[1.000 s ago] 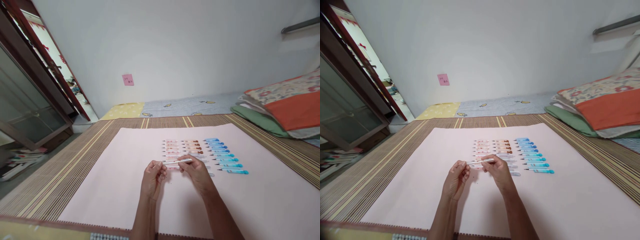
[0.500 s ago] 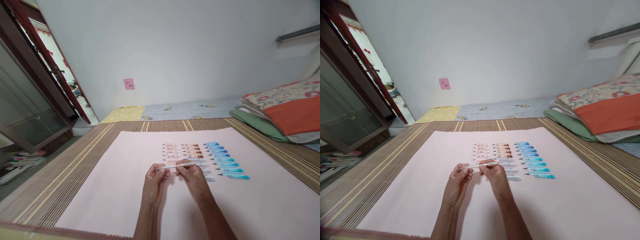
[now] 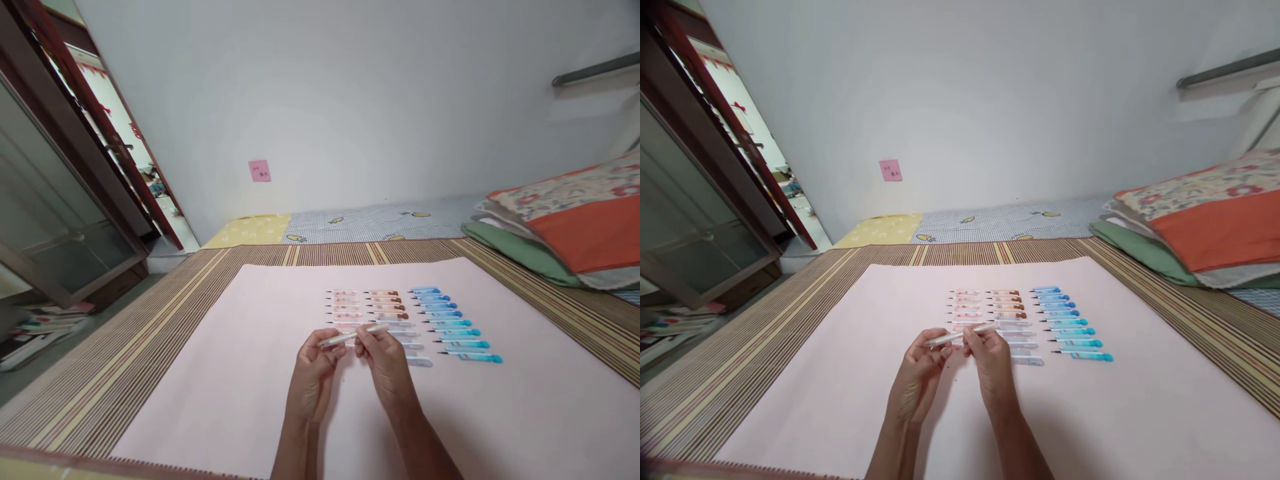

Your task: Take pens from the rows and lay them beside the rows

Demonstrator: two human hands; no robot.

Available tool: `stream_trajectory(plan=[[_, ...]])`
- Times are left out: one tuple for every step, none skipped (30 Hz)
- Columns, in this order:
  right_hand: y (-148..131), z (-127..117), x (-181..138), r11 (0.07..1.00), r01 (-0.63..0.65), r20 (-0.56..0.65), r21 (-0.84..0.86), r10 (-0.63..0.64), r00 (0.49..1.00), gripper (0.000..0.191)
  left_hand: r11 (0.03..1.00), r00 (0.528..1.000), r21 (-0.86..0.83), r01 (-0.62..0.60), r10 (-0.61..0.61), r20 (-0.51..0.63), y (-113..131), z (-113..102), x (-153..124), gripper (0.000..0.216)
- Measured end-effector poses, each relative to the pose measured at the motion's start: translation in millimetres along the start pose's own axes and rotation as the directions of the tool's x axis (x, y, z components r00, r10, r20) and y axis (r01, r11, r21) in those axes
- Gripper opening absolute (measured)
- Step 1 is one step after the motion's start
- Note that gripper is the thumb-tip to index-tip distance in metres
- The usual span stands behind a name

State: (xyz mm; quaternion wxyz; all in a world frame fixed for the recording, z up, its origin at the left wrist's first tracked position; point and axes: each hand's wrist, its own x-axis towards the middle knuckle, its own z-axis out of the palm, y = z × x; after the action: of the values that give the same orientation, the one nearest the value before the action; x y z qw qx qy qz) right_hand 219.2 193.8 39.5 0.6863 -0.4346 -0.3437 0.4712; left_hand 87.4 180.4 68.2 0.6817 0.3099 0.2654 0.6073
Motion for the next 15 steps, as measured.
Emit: stream_trajectory(plan=[[0,0,0,1.000,0.004,-0.008,-0.018,-0.004,1.000,0.043,0.999,1.000,-0.031,0.012,-0.013,-0.013,-1,1,0,0.041],[-1,1,0,0.999,0.009,-0.014,-0.037,-0.009,1.000,0.043,0.998,0.999,-0.060,0.017,-0.018,-0.030,-2,1,1,0.045],[-1,1,-1,0.999,0.013,-0.022,-0.052,-0.014,1.000,0.043,0.996,0.998,-0.084,0.012,-0.017,-0.053,-4,0,1,0.045],[-2,2,-1,0.998,0.017,-0.028,-0.060,-0.019,0.999,0.043,0.995,0.997,-0.102,0.003,-0.012,-0.082,-6,-1,2,0.041],[-3,2,-2,0.998,0.020,-0.029,-0.062,-0.022,0.999,0.043,0.993,0.994,-0.117,-0.002,-0.011,-0.111,-8,-2,3,0.036],[-3,3,-3,0.998,0.019,-0.023,-0.057,-0.020,1.000,0.043,0.991,0.990,-0.132,-0.004,-0.014,-0.138,-11,-3,3,0.033],[-4,4,-4,0.999,0.013,-0.016,-0.045,-0.013,1.000,0.043,0.988,0.987,-0.153,-0.003,-0.022,-0.160,-12,-4,4,0.032],[-5,6,-5,1.000,-0.001,-0.010,-0.026,0.001,1.000,0.044,0.984,0.984,-0.178,0.004,-0.035,-0.172,-14,-5,4,0.033],[-5,7,-6,1.000,-0.021,-0.009,0.001,0.021,1.000,0.044,0.979,0.983,-0.204,0.015,-0.052,-0.174,-14,-5,4,0.034],[-5,9,-7,0.998,-0.044,-0.015,0.034,0.044,0.999,0.044,0.974,0.984,-0.226,0.030,-0.069,-0.164,-14,-5,4,0.036],[-5,10,-8,0.996,-0.063,-0.026,0.069,0.065,0.998,0.044,0.969,0.987,-0.243,0.045,-0.081,-0.140,-13,-5,4,0.037],[-6,11,-8,0.992,-0.076,-0.034,0.100,0.080,0.996,0.044,0.965,0.991,-0.255,0.058,-0.087,-0.103,-12,-4,3,0.039],[-6,12,-8,0.989,-0.079,-0.039,0.122,0.085,0.996,0.044,0.962,0.995,-0.266,0.067,-0.086,-0.059,-10,-3,2,0.043],[-6,12,-8,0.988,-0.077,-0.040,0.132,0.083,0.996,0.044,0.959,0.997,-0.275,0.071,-0.080,-0.021,-9,-3,2,0.048],[-6,12,-7,0.989,-0.069,-0.039,0.129,0.074,0.996,0.043,0.958,0.997,-0.280,0.070,-0.072,0.002,-8,-2,1,0.051]])
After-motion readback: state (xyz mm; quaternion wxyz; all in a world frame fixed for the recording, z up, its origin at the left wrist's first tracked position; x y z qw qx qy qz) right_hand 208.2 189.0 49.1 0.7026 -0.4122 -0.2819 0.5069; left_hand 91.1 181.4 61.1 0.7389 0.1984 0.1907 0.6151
